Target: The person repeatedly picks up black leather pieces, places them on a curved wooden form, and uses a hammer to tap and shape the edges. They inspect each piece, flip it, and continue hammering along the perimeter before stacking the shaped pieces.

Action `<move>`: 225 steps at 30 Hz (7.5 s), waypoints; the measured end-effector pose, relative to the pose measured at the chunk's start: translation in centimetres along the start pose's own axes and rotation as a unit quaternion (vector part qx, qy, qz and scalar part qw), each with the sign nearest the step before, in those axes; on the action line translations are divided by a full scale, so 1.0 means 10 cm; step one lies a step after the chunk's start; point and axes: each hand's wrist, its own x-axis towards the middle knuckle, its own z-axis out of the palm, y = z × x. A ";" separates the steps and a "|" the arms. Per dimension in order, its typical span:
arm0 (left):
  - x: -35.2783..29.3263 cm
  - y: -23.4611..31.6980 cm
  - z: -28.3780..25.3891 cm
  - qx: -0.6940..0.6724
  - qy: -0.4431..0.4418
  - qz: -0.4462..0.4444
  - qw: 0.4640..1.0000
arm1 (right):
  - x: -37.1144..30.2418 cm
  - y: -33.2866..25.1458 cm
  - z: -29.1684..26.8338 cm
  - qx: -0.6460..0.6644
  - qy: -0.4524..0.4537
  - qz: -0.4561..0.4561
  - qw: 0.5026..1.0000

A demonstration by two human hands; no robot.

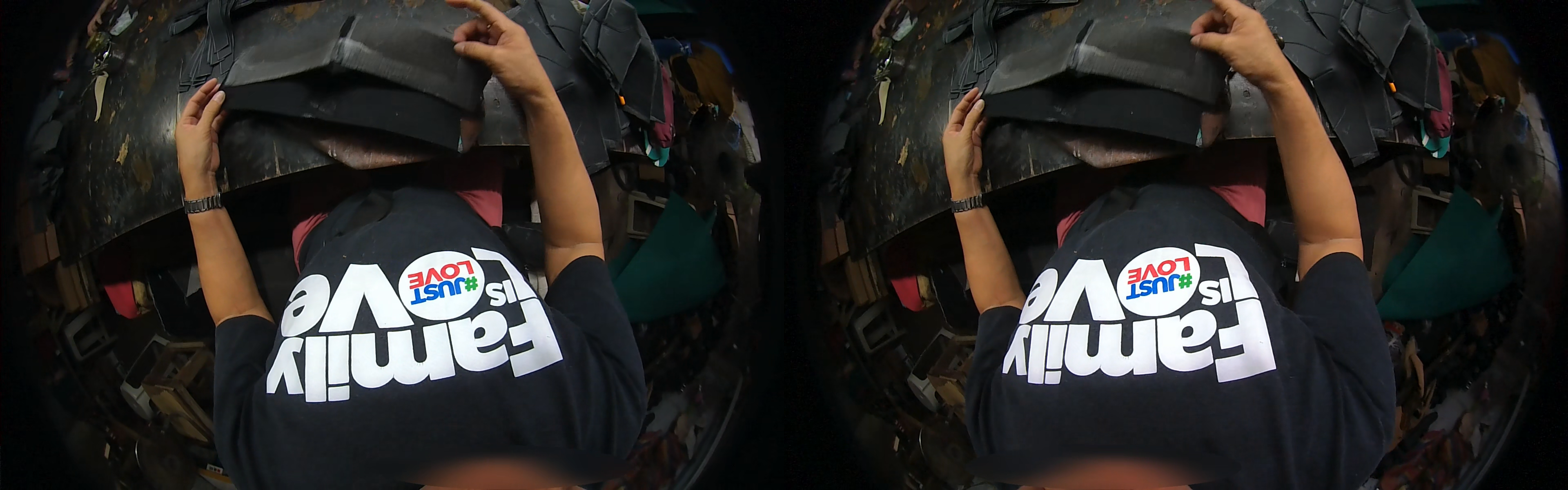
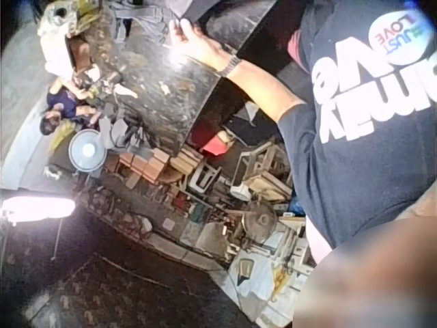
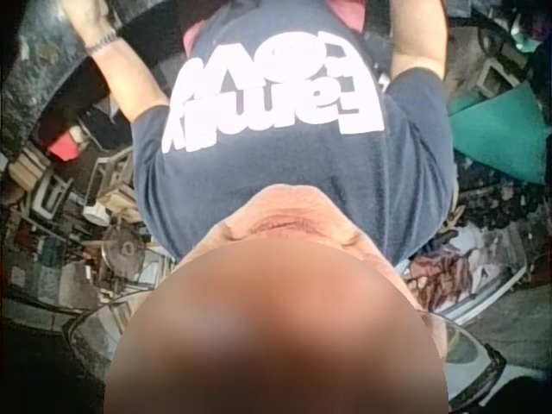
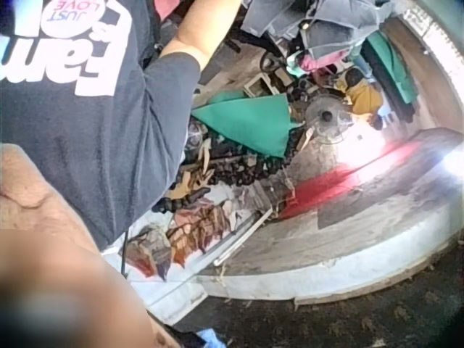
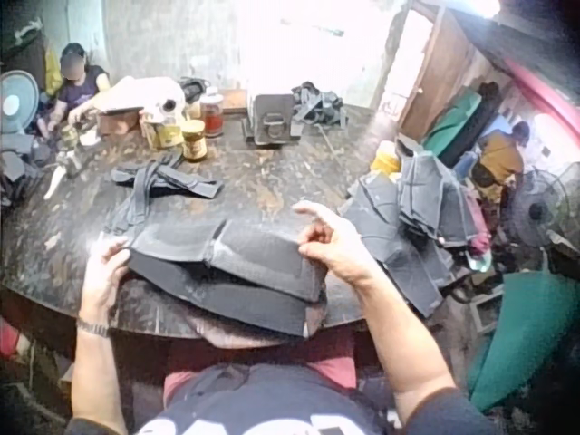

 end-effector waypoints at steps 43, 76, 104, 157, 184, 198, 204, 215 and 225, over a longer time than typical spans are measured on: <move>-0.91 0.50 1.28 -0.310 -0.183 0.085 0.929 | -0.24 -0.59 1.58 -0.190 -0.057 -0.274 0.941; -0.97 0.65 0.81 -0.292 -0.355 0.378 0.804 | 0.53 -0.25 -0.52 0.304 0.275 -0.080 0.909; -1.13 0.09 0.91 -0.433 -0.072 -0.142 0.888 | 1.79 0.05 -1.88 -0.716 0.257 -0.073 0.645; -1.32 0.33 0.39 -0.477 -0.049 -0.032 0.877 | 0.40 -0.75 0.29 -0.097 0.003 -0.343 0.934; -1.32 0.17 0.19 -0.487 -0.024 -0.023 0.873 | -0.12 -0.01 0.73 -0.371 -0.182 -0.219 0.884; -0.86 0.21 0.88 -0.623 -0.274 0.018 0.733 | -0.10 -0.13 0.65 -0.142 -0.340 0.019 0.929; -0.78 0.09 1.34 -0.489 -0.203 -0.111 0.841 | -0.18 -0.17 0.45 -0.183 -0.330 0.047 0.925; -0.83 -0.01 1.37 -0.528 -0.179 -0.125 0.821 | -0.31 -0.19 0.07 -0.156 -0.206 0.056 0.964; -0.91 -0.08 1.45 -0.561 -0.161 -0.062 0.809 | -0.66 -0.14 0.13 -0.295 -0.015 -0.043 0.954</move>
